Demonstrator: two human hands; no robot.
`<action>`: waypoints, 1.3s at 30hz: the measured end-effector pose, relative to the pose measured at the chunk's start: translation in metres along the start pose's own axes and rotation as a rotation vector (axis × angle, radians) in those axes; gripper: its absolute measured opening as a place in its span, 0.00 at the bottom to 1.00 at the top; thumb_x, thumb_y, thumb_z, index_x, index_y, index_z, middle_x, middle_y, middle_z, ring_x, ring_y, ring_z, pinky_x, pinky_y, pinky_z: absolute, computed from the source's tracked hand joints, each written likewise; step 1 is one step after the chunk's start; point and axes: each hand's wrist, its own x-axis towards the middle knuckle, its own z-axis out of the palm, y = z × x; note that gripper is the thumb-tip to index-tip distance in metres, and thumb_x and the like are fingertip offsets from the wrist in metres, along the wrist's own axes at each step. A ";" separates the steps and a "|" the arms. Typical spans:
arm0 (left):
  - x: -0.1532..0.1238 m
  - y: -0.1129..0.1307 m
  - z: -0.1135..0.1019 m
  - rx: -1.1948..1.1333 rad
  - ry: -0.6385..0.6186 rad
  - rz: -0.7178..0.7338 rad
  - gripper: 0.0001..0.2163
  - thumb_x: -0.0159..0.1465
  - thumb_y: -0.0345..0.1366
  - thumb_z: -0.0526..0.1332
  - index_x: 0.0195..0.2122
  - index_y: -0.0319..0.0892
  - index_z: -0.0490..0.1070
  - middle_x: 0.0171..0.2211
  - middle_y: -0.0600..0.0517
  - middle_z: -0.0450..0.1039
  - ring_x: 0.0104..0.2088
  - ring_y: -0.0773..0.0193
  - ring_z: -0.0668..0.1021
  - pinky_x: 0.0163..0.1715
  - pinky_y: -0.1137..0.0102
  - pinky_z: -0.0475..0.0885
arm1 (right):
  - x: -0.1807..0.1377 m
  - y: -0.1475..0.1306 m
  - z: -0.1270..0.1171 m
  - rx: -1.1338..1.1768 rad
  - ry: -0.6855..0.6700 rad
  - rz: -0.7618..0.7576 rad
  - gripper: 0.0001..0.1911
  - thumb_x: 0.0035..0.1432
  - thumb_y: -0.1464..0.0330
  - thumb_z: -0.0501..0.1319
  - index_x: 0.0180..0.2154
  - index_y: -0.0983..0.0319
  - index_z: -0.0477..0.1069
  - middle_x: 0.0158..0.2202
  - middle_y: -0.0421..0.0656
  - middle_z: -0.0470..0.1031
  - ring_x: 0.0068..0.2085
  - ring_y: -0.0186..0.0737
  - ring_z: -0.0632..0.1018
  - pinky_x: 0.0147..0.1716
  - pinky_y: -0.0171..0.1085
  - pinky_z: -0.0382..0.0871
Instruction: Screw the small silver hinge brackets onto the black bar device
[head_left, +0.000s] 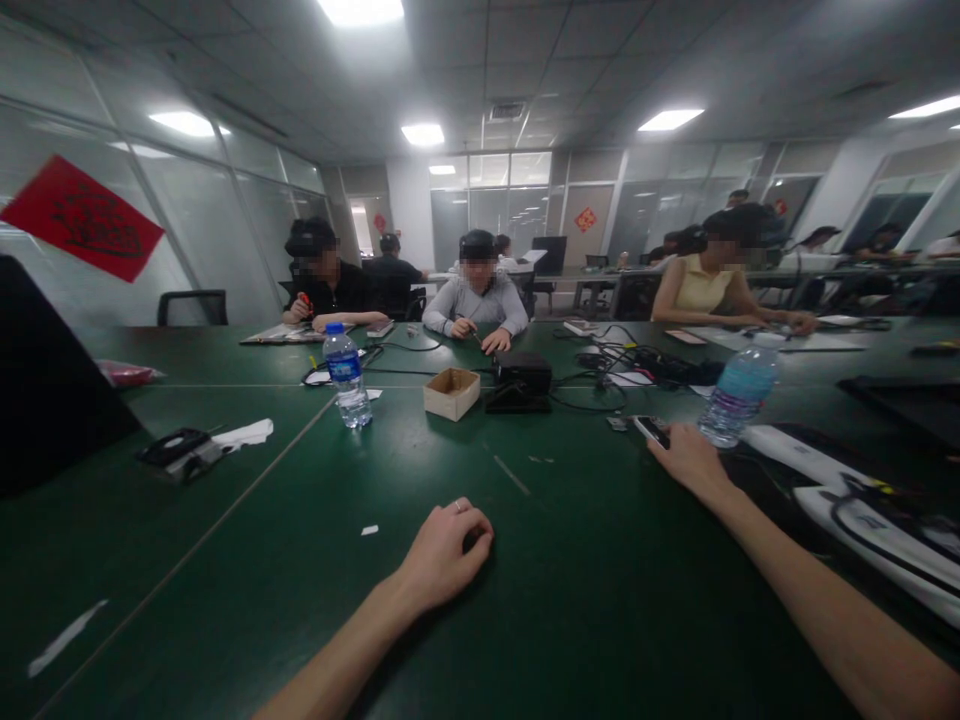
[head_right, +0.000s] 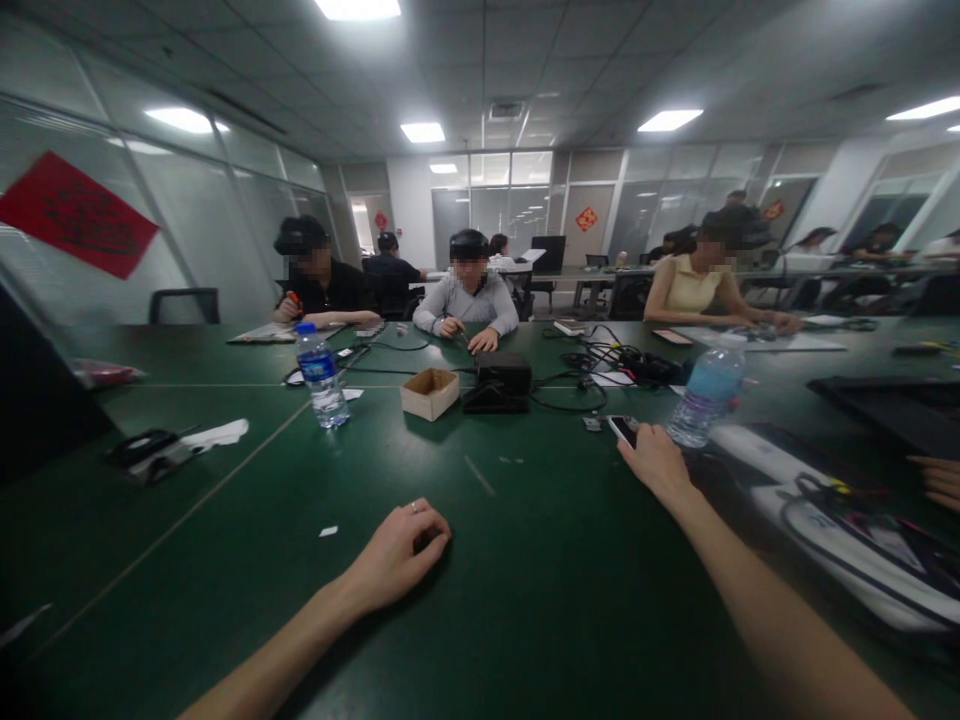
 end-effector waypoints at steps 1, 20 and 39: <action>0.000 0.000 0.000 0.002 -0.003 -0.006 0.09 0.65 0.35 0.54 0.36 0.42 0.74 0.36 0.50 0.71 0.36 0.62 0.73 0.39 0.68 0.66 | 0.000 0.000 0.000 0.004 0.000 0.004 0.19 0.62 0.61 0.53 0.46 0.70 0.69 0.44 0.57 0.72 0.45 0.53 0.75 0.41 0.42 0.68; 0.001 -0.003 0.002 -0.001 -0.016 0.003 0.08 0.66 0.35 0.54 0.37 0.42 0.74 0.37 0.51 0.71 0.36 0.63 0.73 0.38 0.69 0.67 | 0.005 -0.001 -0.006 0.102 -0.023 0.080 0.21 0.58 0.60 0.57 0.47 0.67 0.73 0.43 0.54 0.77 0.44 0.52 0.77 0.38 0.40 0.68; 0.000 -0.002 0.001 0.005 -0.017 -0.002 0.08 0.65 0.34 0.55 0.36 0.43 0.73 0.36 0.51 0.71 0.36 0.63 0.73 0.38 0.69 0.66 | 0.004 -0.008 -0.021 0.211 -0.116 0.143 0.23 0.60 0.57 0.54 0.44 0.66 0.77 0.43 0.53 0.78 0.45 0.55 0.77 0.40 0.40 0.67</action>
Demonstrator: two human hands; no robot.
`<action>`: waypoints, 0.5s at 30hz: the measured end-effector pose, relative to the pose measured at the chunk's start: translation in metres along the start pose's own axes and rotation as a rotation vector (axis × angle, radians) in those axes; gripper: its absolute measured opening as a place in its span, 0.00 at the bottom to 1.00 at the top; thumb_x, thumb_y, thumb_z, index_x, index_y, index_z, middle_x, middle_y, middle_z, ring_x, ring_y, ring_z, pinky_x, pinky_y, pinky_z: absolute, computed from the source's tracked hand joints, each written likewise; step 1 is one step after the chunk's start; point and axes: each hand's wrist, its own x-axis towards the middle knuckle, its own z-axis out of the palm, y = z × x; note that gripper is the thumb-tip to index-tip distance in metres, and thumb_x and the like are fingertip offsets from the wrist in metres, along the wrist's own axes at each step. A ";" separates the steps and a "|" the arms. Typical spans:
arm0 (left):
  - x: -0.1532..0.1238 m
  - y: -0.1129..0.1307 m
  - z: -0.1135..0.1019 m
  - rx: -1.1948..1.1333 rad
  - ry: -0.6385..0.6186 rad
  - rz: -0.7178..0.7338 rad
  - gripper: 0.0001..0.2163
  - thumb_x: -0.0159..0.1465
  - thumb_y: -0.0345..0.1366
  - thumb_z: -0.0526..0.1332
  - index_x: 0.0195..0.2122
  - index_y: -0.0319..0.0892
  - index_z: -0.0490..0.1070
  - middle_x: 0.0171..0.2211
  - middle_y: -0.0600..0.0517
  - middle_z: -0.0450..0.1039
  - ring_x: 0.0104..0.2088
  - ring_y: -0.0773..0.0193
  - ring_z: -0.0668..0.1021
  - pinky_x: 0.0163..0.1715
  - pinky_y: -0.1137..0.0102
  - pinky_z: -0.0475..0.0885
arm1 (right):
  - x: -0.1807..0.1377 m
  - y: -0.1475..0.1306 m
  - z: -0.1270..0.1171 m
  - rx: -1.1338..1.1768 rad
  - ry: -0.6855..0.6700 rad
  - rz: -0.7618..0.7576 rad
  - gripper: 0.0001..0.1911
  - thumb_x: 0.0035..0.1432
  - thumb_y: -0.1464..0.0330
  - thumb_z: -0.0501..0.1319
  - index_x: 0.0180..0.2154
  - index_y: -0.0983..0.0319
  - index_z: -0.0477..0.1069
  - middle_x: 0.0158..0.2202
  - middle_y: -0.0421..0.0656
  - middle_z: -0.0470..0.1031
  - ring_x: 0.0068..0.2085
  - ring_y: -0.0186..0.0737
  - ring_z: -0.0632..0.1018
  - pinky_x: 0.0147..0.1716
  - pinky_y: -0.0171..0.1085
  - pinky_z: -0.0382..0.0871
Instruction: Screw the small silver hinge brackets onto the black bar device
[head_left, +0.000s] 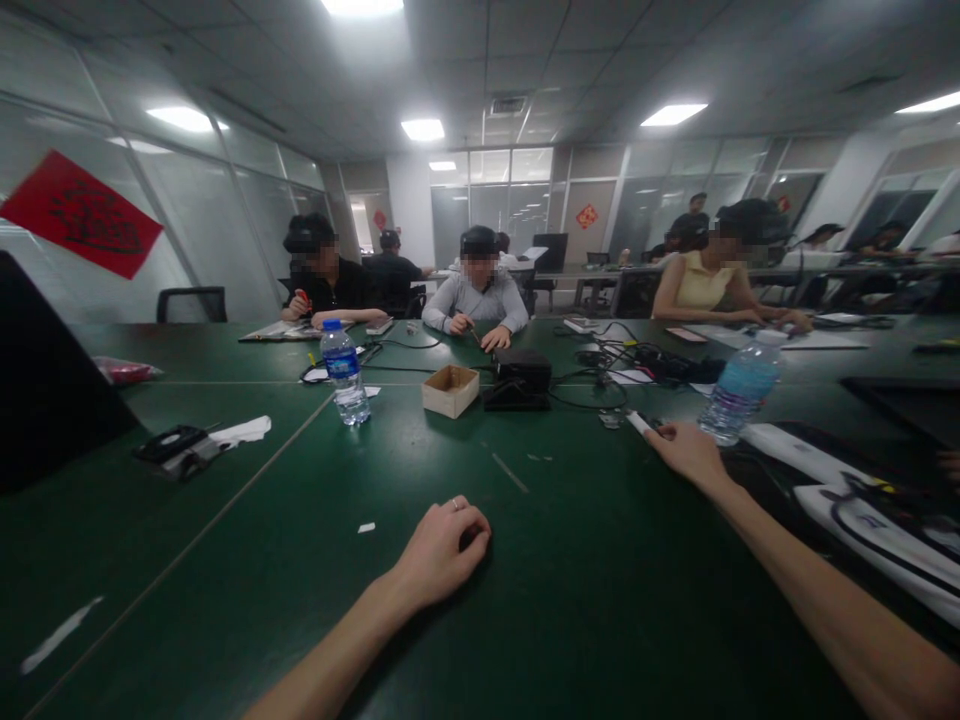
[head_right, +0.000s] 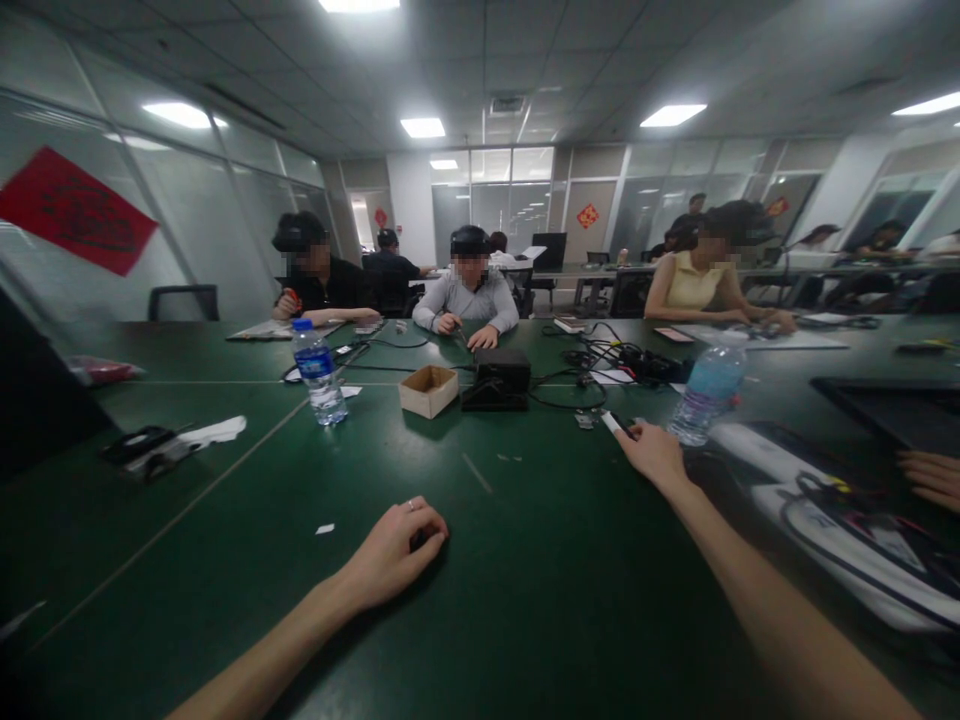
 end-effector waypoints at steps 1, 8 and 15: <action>0.000 0.000 0.000 -0.001 0.003 0.003 0.07 0.65 0.34 0.55 0.36 0.43 0.73 0.36 0.51 0.71 0.35 0.63 0.73 0.38 0.69 0.66 | 0.001 0.000 -0.004 0.015 -0.013 0.010 0.23 0.61 0.57 0.52 0.44 0.66 0.77 0.42 0.53 0.78 0.45 0.55 0.77 0.40 0.39 0.67; 0.000 0.002 -0.002 -0.007 -0.005 0.005 0.08 0.65 0.34 0.55 0.36 0.42 0.73 0.36 0.51 0.71 0.36 0.62 0.73 0.38 0.69 0.66 | 0.006 0.003 -0.021 0.112 -0.098 0.106 0.26 0.64 0.59 0.47 0.42 0.70 0.78 0.35 0.54 0.79 0.37 0.49 0.77 0.31 0.36 0.64; 0.001 0.000 0.000 -0.005 0.000 -0.001 0.08 0.65 0.35 0.54 0.36 0.43 0.73 0.36 0.51 0.71 0.35 0.63 0.73 0.38 0.69 0.66 | 0.008 0.007 -0.020 0.152 -0.116 0.128 0.25 0.66 0.62 0.47 0.40 0.72 0.78 0.38 0.57 0.78 0.39 0.48 0.76 0.32 0.36 0.62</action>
